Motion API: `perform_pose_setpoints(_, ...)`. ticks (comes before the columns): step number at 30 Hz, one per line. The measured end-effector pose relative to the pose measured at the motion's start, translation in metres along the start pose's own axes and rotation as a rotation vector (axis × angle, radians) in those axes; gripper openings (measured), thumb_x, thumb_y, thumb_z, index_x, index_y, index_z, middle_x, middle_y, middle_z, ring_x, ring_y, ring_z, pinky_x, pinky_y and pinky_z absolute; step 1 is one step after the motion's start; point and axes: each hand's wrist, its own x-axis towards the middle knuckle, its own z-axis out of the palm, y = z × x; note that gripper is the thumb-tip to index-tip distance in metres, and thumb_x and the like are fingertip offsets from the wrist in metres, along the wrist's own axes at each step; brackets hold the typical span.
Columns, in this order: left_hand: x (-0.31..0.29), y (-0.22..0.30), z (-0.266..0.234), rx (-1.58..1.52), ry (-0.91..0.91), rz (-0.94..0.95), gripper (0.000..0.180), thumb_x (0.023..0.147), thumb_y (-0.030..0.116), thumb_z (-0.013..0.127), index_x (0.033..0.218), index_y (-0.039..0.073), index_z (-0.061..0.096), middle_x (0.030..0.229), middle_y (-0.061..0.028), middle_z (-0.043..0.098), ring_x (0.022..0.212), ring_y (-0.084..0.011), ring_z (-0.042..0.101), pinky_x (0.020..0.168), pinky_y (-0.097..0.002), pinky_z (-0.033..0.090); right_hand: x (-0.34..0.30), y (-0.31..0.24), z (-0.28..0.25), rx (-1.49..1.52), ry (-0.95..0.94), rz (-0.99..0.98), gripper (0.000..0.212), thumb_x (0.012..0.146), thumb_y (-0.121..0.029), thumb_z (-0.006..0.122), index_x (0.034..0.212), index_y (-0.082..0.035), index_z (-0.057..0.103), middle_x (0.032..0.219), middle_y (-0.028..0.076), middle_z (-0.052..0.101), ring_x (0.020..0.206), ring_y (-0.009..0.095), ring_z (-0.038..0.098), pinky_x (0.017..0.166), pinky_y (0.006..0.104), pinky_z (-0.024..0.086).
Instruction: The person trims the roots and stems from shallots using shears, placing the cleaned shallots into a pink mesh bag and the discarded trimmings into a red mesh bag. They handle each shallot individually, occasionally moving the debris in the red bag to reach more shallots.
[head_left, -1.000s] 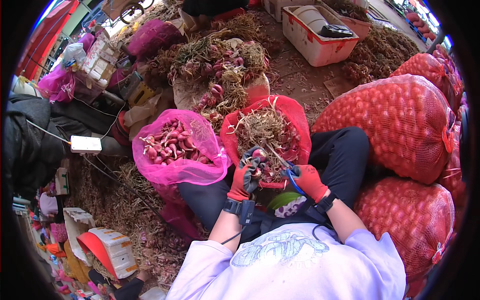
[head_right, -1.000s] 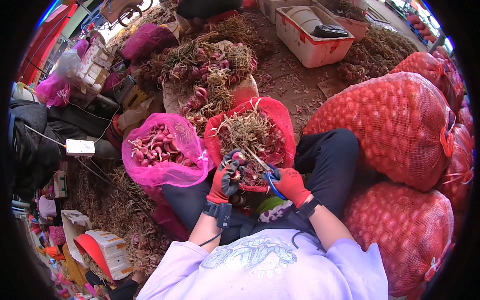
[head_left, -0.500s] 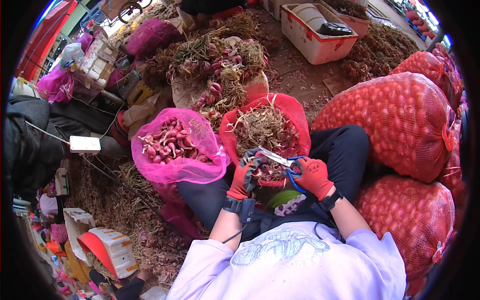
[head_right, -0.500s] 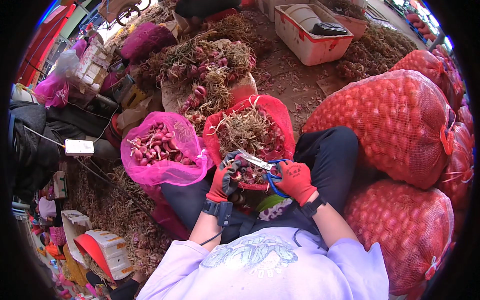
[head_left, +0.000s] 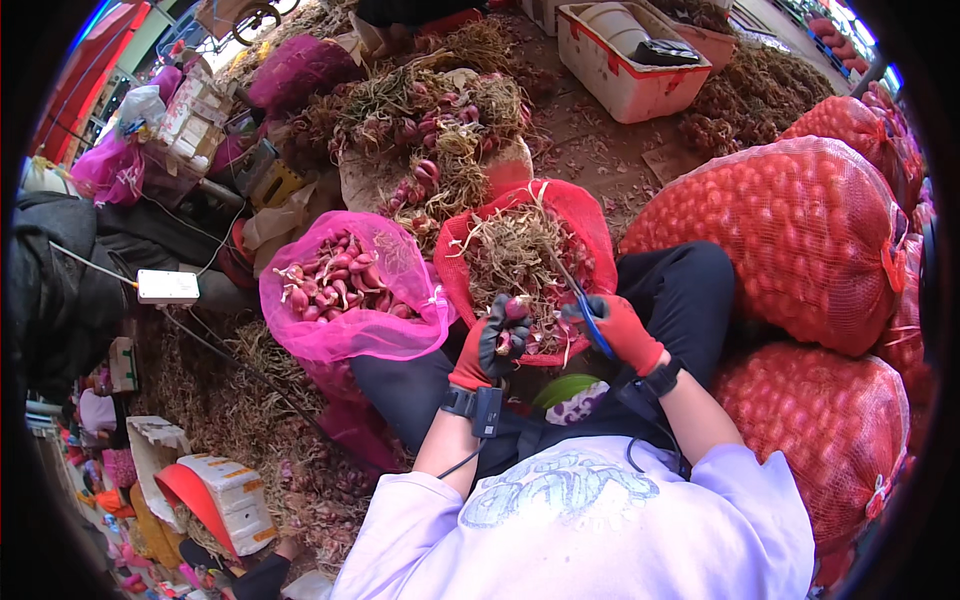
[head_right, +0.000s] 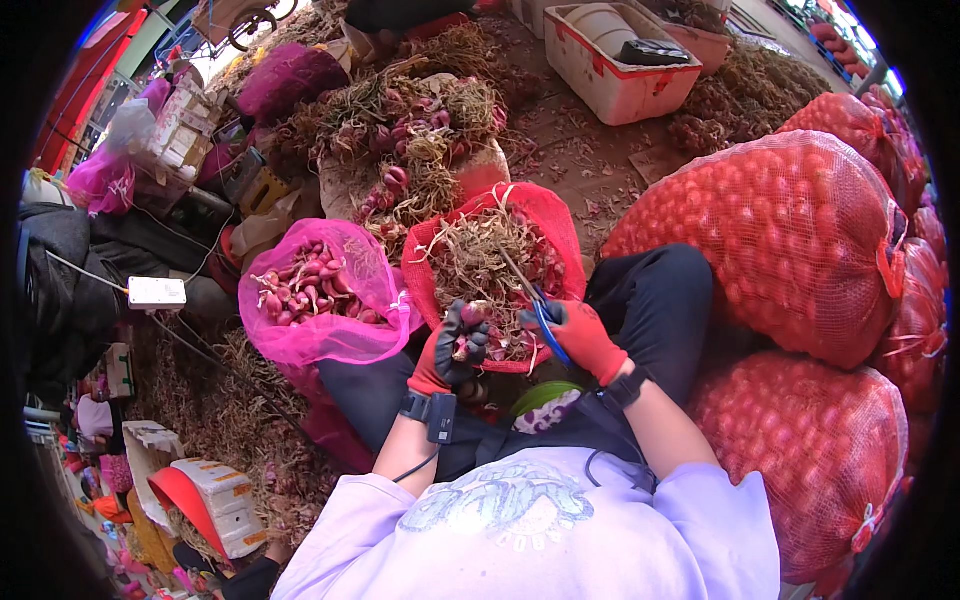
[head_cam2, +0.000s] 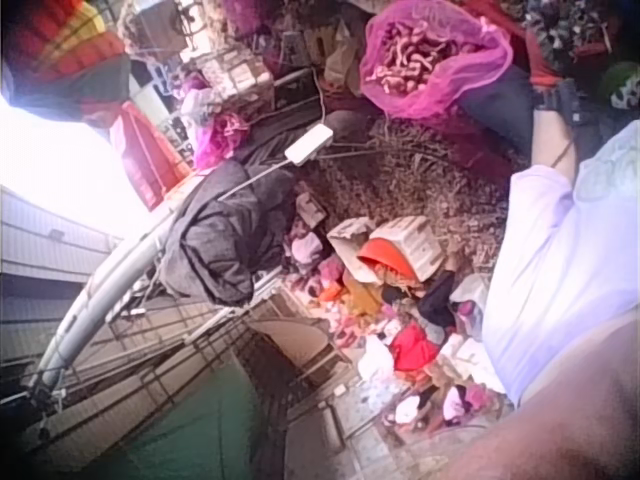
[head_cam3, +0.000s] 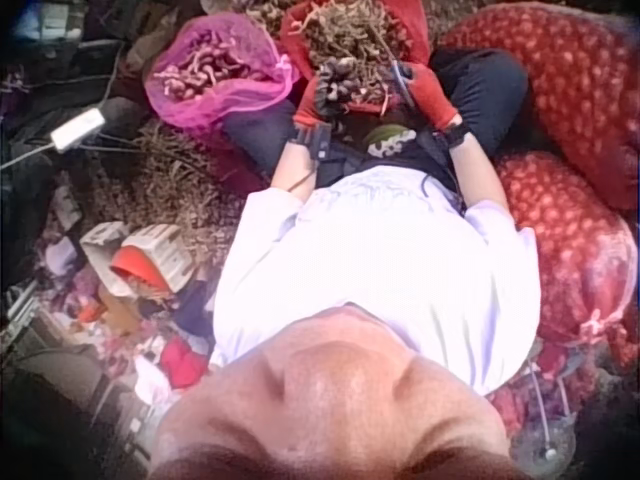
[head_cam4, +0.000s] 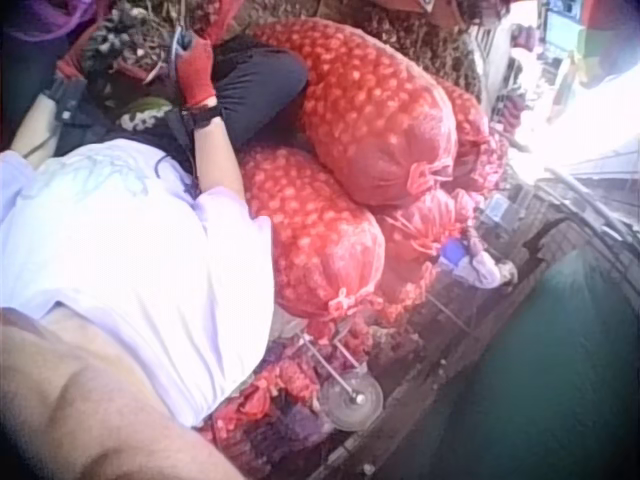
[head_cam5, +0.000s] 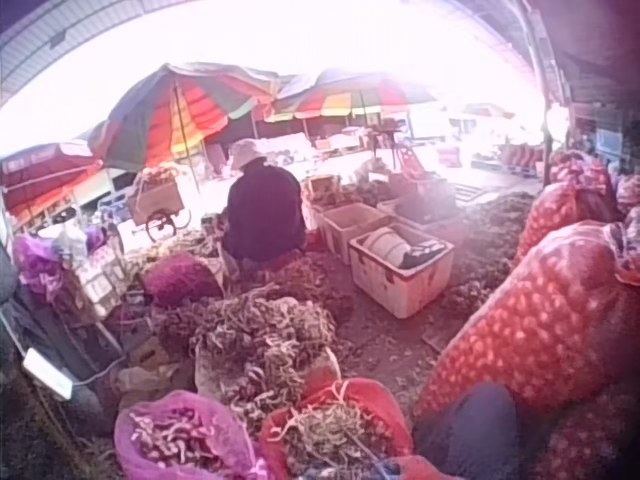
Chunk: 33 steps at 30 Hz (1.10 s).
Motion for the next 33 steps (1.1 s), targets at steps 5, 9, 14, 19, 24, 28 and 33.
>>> perform_pose_setpoints(5, -0.007, -0.006, 0.008, 0.188, 0.177, -0.045, 0.036, 0.093, 0.038, 0.043, 0.104, 0.005, 0.051, 0.067, 0.0005, 0.048, 0.050, -0.0049, 0.043, 0.043, -0.0163, 0.038, 0.028, -0.001, 0.021, 0.314, -0.182, -0.014, 0.039, 0.082, -0.017, 0.064, 0.116, 0.000, 0.054, 0.091, 0.000, 0.059, 0.075, 0.004, 0.054, 0.063, 0.0217, 0.046)
perform_pose_setpoints(9, -0.012, -0.014, -0.002, 0.782, -0.017, 0.149, 0.028, 0.094, 0.032, 0.043, 0.103, 0.006, 0.051, 0.065, 0.0019, 0.047, 0.049, -0.0037, 0.044, 0.040, -0.0156, 0.034, 0.046, 0.017, 0.038, 0.245, -0.305, -0.163, 0.034, 0.080, -0.021, 0.066, 0.105, 0.000, 0.058, 0.090, 0.003, 0.062, 0.077, 0.007, 0.058, 0.064, 0.0225, 0.048)
perform_pose_setpoints(14, -0.010, -0.011, 0.025, 0.479, 0.164, 0.114, 0.025, 0.096, 0.030, 0.037, 0.092, 0.008, 0.046, 0.070, 0.0025, 0.047, 0.050, -0.0033, 0.041, 0.043, -0.0153, 0.036, 0.039, 0.009, 0.028, 0.838, -0.290, 0.157, 0.033, 0.082, -0.027, 0.061, 0.105, -0.005, 0.056, 0.089, 0.005, 0.061, 0.069, 0.013, 0.061, 0.059, 0.0234, 0.049)
perform_pose_setpoints(19, -0.004, -0.001, 0.007, 0.233, 0.124, 0.168, 0.023, 0.095, 0.023, 0.042, 0.105, 0.002, 0.048, 0.076, 0.0019, 0.048, 0.059, -0.0034, 0.046, 0.047, -0.0157, 0.039, 0.045, 0.024, 0.021, 1.320, -0.330, 0.092, 0.023, 0.087, -0.024, 0.056, 0.104, -0.009, 0.053, 0.091, 0.006, 0.059, 0.065, 0.017, 0.059, 0.060, 0.0301, 0.052)
perform_pose_setpoints(24, 0.000, -0.011, -0.016, 0.500, 0.150, 0.256, 0.033, 0.094, 0.028, 0.047, 0.112, 0.001, 0.049, 0.080, 0.0006, 0.052, 0.064, -0.0055, 0.050, 0.054, -0.0166, 0.041, 0.054, -0.001, 0.018, 1.079, -0.330, 0.130, 0.027, 0.086, -0.029, 0.057, 0.104, -0.010, 0.052, 0.094, 0.008, 0.059, 0.068, 0.017, 0.059, 0.060, 0.0309, 0.052)
perform_pose_setpoints(28, 0.003, -0.014, -0.001, 0.519, 0.258, 0.303, 0.026, 0.092, 0.024, 0.049, 0.109, 0.005, 0.055, 0.078, -0.0047, 0.059, 0.063, -0.0114, 0.056, 0.057, -0.0262, 0.049, 0.079, -0.068, 0.040, 0.745, -0.430, 0.129, 0.034, 0.084, -0.031, 0.061, 0.105, -0.006, 0.055, 0.094, 0.008, 0.061, 0.066, 0.012, 0.057, 0.055, 0.0251, 0.047)
perform_pose_setpoints(33, 0.010, -0.010, -0.058, 0.603, 0.271, 0.347, 0.029, 0.092, 0.025, 0.048, 0.111, 0.002, 0.051, 0.078, -0.0055, 0.058, 0.062, -0.0137, 0.056, 0.054, -0.0290, 0.047, 0.110, -0.148, 0.098, 0.707, -0.556, -0.031, 0.028, 0.082, -0.027, 0.061, 0.099, -0.005, 0.059, 0.079, 0.004, 0.062, 0.057, 0.008, 0.052, 0.052, 0.0207, 0.042)
